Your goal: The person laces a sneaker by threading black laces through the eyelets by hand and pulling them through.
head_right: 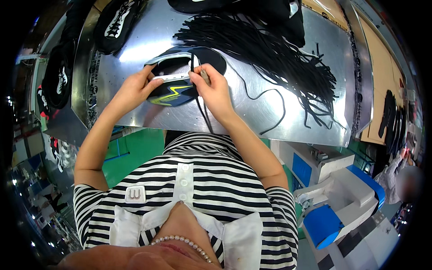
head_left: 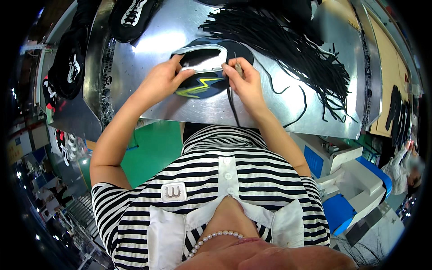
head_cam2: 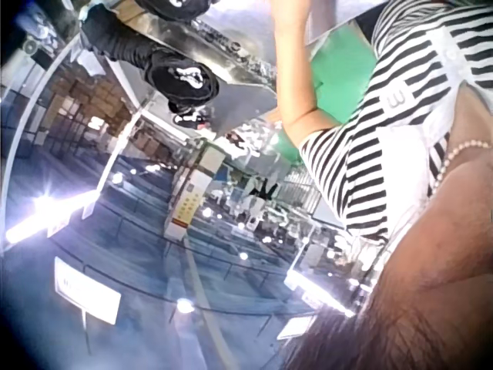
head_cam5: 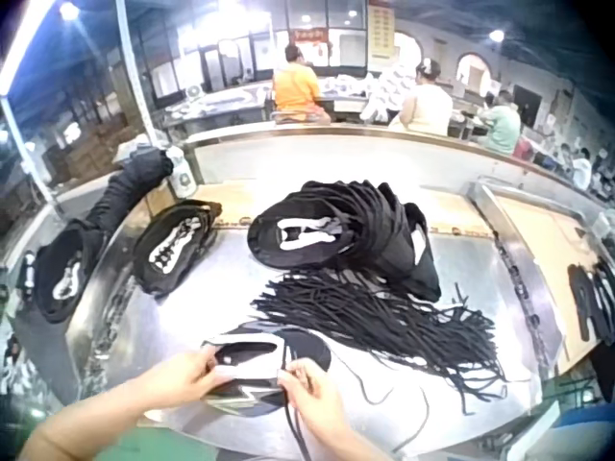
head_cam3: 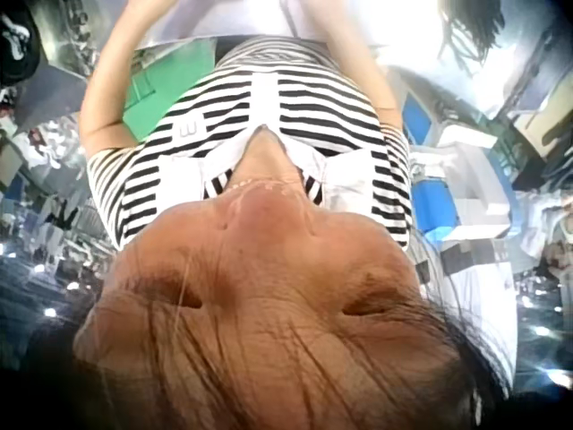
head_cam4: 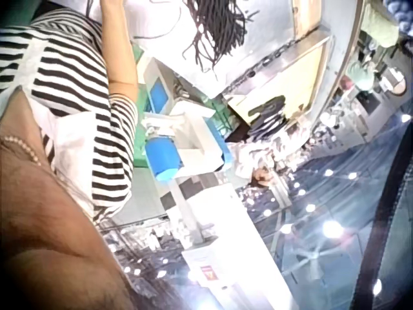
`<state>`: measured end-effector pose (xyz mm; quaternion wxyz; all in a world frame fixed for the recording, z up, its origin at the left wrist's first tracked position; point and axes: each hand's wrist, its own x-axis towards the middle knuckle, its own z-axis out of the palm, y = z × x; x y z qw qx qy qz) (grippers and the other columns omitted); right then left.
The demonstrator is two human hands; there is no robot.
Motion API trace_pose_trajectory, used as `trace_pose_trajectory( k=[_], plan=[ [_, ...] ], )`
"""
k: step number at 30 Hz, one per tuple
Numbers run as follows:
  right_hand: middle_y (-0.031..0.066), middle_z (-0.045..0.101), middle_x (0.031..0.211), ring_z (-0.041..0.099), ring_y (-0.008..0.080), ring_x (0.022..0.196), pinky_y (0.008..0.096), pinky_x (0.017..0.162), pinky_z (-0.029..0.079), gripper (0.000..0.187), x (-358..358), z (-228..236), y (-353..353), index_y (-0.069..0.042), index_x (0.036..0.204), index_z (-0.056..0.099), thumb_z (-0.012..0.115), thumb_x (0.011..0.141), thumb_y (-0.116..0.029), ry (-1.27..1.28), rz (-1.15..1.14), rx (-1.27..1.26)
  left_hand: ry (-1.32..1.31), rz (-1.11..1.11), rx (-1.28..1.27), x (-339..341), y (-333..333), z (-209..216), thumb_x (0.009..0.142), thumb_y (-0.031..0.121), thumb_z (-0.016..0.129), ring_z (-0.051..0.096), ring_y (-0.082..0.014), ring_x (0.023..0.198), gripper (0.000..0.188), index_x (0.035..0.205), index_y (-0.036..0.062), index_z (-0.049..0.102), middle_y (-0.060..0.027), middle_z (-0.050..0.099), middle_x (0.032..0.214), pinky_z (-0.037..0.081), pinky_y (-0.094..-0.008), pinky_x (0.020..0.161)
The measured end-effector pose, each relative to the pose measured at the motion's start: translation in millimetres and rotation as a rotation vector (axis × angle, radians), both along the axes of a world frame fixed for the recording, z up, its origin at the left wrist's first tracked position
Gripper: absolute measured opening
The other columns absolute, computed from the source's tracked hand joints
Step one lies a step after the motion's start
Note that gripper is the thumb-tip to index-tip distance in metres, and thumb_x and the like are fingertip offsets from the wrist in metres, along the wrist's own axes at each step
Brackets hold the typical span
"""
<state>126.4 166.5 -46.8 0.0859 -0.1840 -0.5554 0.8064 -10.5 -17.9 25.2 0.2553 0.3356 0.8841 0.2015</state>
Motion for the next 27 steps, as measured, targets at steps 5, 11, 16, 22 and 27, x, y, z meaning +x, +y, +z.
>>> trace_pose_trajectory(
  k=[5, 11, 16, 22, 27],
  plan=[
    [-0.0044, 0.06, 0.076, 0.042, 0.0005, 0.056, 0.0164, 0.048, 0.028, 0.009, -25, -23, -9, -0.009, 0.095, 0.061, 0.063, 0.097, -0.017, -0.044, -0.013, -0.009, -0.705, 0.249, 0.058, -6, 33, -10, 0.099, 0.06, 0.046, 0.064, -0.0154, 0.081, 0.072, 0.135, -0.0016, 0.051, -0.0115, 0.066, 0.1, 0.052, -0.0289, 0.071],
    [-0.0045, 0.062, 0.079, 0.043, -0.0011, 0.06, 0.0141, 0.049, 0.028, 0.009, -18, -9, -3, -0.008, 0.098, 0.061, 0.062, 0.098, -0.017, -0.044, 0.03, -0.043, -1.216, 0.479, 0.621, -7, 40, -45, 0.103, 0.051, 0.043, 0.056, -0.0211, 0.12, 0.064, 0.132, -0.0049, 0.052, -0.0146, 0.061, 0.126, 0.044, -0.0343, 0.105],
    [-0.0022, 0.064, 0.079, 0.047, 0.0011, 0.065, 0.0183, 0.058, 0.037, 0.013, -2, 28, -1, -0.004, 0.097, 0.063, 0.063, 0.098, -0.017, 0.012, 0.106, 0.083, -1.027, 0.396, 0.745, 13, 27, -23, 0.102, 0.041, 0.051, 0.054, -0.0251, 0.125, 0.059, 0.134, -0.0094, 0.052, -0.0198, 0.057, 0.134, 0.036, -0.036, 0.112],
    [-0.0023, 0.062, 0.074, 0.051, 0.0031, 0.068, 0.0198, 0.063, 0.04, 0.015, -6, 28, -1, -0.003, 0.091, 0.062, 0.061, 0.097, -0.017, -0.043, 0.182, 0.176, -1.003, 0.493, 0.91, 41, 24, -22, 0.098, 0.031, 0.062, 0.059, -0.0192, 0.115, 0.047, 0.125, -0.007, 0.061, -0.0135, 0.064, 0.124, 0.044, -0.0316, 0.103],
    [-0.0025, 0.061, 0.073, 0.05, 0.0029, 0.064, 0.02, 0.058, 0.039, 0.014, -2, 35, -1, -0.004, 0.088, 0.06, 0.061, 0.095, -0.015, -0.012, 0.172, 0.319, -0.928, 0.522, 0.881, 42, 27, -26, 0.092, 0.025, 0.07, 0.066, -0.013, 0.094, 0.031, 0.109, -0.0004, 0.071, -0.0066, 0.071, 0.103, 0.052, -0.0251, 0.083]
  ],
)
